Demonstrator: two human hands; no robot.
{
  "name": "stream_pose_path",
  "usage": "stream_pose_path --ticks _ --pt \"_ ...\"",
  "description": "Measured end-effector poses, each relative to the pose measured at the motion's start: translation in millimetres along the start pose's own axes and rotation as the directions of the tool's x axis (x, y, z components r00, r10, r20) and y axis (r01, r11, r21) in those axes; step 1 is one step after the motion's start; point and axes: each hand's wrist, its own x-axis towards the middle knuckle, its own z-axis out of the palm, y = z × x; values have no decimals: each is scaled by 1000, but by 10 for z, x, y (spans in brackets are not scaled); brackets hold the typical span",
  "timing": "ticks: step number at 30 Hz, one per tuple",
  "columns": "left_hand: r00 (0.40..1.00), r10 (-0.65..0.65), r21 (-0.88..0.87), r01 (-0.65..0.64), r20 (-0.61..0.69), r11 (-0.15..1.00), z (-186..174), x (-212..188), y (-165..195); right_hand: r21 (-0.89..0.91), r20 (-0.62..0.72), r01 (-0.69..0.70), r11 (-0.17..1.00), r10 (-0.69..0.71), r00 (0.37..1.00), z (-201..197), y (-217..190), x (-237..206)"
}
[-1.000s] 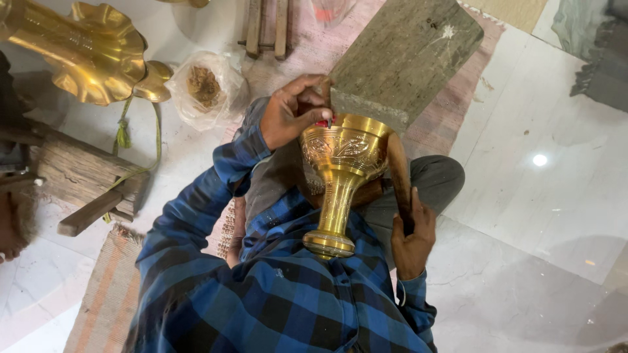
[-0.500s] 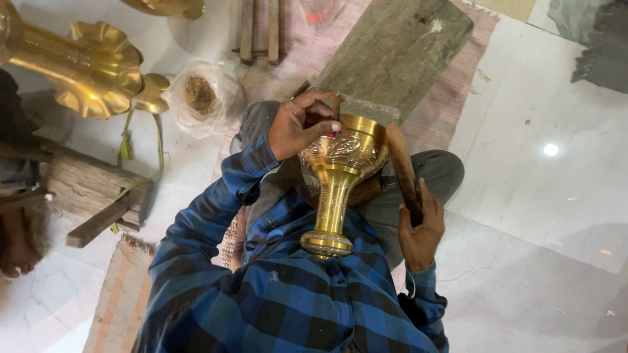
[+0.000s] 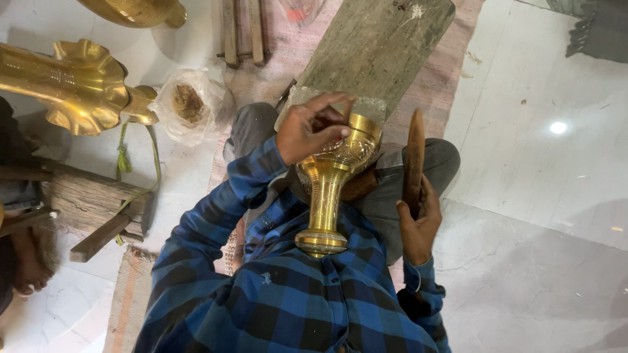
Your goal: The person sits on the floor holding a brass vase between their legs and engraves a decorative pattern into its surface. They hold a punch against the metal with one hand and strike it with a wooden mallet in the other, rotating the vase to work around the rim.
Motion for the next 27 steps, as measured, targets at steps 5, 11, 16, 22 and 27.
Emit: stream_pose_path --ticks 5,11,16,22,27 --pt "999 35 149 -33 -10 988 159 109 100 -441 54 192 877 -187 981 -172 -92 215" --pt "992 114 305 -94 -49 948 208 147 150 -784 349 418 459 -231 908 -500 -327 691" --pt "985 165 322 -139 -56 937 218 195 127 -553 311 430 713 -302 901 -624 -705 982" --pt "998 37 312 -20 -51 950 214 203 163 -472 468 531 704 -311 827 -607 -1044 1314" --pt "999 35 305 -29 -13 952 214 201 217 -439 447 594 674 -410 795 -522 -1125 1494"
